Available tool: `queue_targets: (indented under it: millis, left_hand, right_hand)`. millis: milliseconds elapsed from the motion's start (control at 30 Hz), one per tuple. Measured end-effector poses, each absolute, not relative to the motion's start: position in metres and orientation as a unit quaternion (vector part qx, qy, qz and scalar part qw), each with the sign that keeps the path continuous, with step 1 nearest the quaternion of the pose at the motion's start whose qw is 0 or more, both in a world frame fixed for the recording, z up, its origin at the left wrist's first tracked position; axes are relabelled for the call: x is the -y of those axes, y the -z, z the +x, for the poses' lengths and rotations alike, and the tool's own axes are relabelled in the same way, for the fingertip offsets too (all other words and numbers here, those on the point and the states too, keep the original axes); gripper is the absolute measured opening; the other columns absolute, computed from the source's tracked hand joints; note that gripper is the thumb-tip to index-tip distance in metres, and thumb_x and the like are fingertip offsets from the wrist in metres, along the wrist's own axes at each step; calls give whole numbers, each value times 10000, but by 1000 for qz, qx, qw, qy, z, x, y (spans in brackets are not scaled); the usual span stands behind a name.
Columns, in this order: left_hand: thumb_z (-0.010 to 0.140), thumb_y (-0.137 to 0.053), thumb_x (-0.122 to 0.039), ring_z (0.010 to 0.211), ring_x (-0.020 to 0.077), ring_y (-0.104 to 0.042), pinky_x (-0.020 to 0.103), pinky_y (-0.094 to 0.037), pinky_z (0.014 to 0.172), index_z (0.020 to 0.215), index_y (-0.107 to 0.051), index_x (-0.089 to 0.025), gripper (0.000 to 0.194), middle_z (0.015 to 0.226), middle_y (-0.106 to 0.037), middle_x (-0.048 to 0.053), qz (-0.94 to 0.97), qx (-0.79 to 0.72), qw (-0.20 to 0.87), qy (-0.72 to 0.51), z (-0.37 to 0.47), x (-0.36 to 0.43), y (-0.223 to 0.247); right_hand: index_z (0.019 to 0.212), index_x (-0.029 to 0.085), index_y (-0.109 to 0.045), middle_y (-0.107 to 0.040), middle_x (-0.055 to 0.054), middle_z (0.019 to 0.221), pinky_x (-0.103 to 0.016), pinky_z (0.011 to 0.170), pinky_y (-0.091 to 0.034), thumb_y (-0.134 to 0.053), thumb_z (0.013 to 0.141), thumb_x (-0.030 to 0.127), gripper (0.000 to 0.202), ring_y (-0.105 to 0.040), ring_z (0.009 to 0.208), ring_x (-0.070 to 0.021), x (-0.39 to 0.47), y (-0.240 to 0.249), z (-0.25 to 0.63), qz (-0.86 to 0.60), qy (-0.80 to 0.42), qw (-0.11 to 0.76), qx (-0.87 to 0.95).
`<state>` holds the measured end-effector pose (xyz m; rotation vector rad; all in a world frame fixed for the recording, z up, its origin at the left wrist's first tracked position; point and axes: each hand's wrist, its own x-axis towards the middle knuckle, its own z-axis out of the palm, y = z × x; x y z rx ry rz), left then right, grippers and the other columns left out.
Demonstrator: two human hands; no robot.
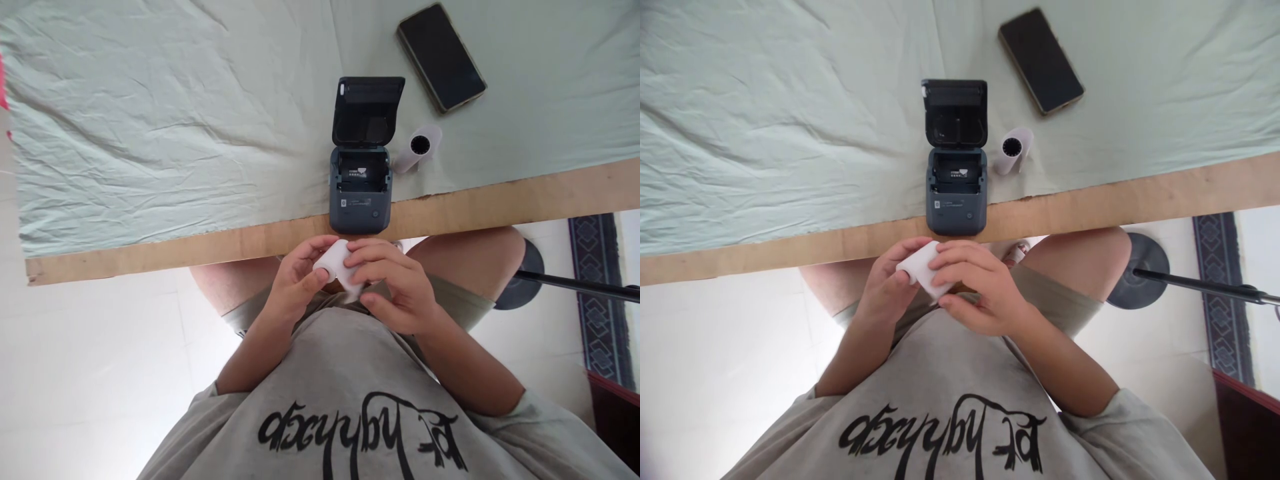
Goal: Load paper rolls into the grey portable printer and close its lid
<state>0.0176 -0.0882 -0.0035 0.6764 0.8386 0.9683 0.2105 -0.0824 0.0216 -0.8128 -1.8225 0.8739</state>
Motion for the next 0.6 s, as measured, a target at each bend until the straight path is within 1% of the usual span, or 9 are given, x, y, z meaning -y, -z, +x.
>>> queue_targets:
  millis: [67, 200, 333, 400, 500, 600]
  left_hand:
    - [738, -847, -551, 905, 178, -655, 253, -535, 752, 1159, -717, -234, 543, 1078, -710, 77, 310, -386, 749, -440, 18, 88, 2]
    - [764, -842, -507, 909, 165, -660, 241, -543, 760, 1166, -718, -249, 494, 1069, -709, 58, 318, -363, 760, -434, 19, 90, 3]
    - [790, -820, -504, 972, 186, -669, 284, -557, 848, 1160, -709, -241, 468, 1091, -707, 64, 331, -357, 765, -423, 23, 92, 6]
    - [782, -818, -526, 992, 210, -673, 314, -562, 867, 1169, -695, -227, 504, 1112, -705, 82, 345, -362, 763, -410, 24, 92, 5]
    - [772, -819, -546, 1069, 247, -669, 336, -569, 883, 1231, -659, -235, 577, 1213, -686, 105, 366, -346, 775, -382, 25, 93, 2]
    - [803, -787, -564, 1111, 258, -656, 340, -560, 904, 1266, -629, -233, 591, 1249, -666, 116, 401, -340, 764, -373, 23, 93, 2]
  right_hand:
    - [1030, 233, -664, -734, -83, 1049, -432, 952, -607, -573, 933, 295, 147, -690, 1115, -238, 82, -23, 211, -332, -366, 453, 742]
    - [1084, 254, -651, -721, -66, 1105, -327, 813, -623, -626, 884, 159, 224, -703, 988, -174, 82, -25, 206, -397, -327, 427, 744]
    - [1098, 260, -644, -749, -30, 1014, -357, 833, -578, -651, 865, 155, 256, -688, 960, -182, 79, -21, 200, -396, -285, 410, 771]
    - [1072, 265, -643, -754, -9, 975, -353, 803, -549, -638, 873, 166, 223, -684, 931, -178, 79, -19, 199, -393, -281, 392, 783]
    - [1007, 262, -636, -746, 24, 885, -336, 750, -517, -639, 881, 183, 149, -685, 859, -159, 81, -16, 200, -375, -293, 365, 800]
    - [1030, 269, -647, -717, 5, 922, -327, 741, -551, -644, 878, 191, 171, -685, 868, -155, 84, -15, 201, -376, -308, 379, 788]
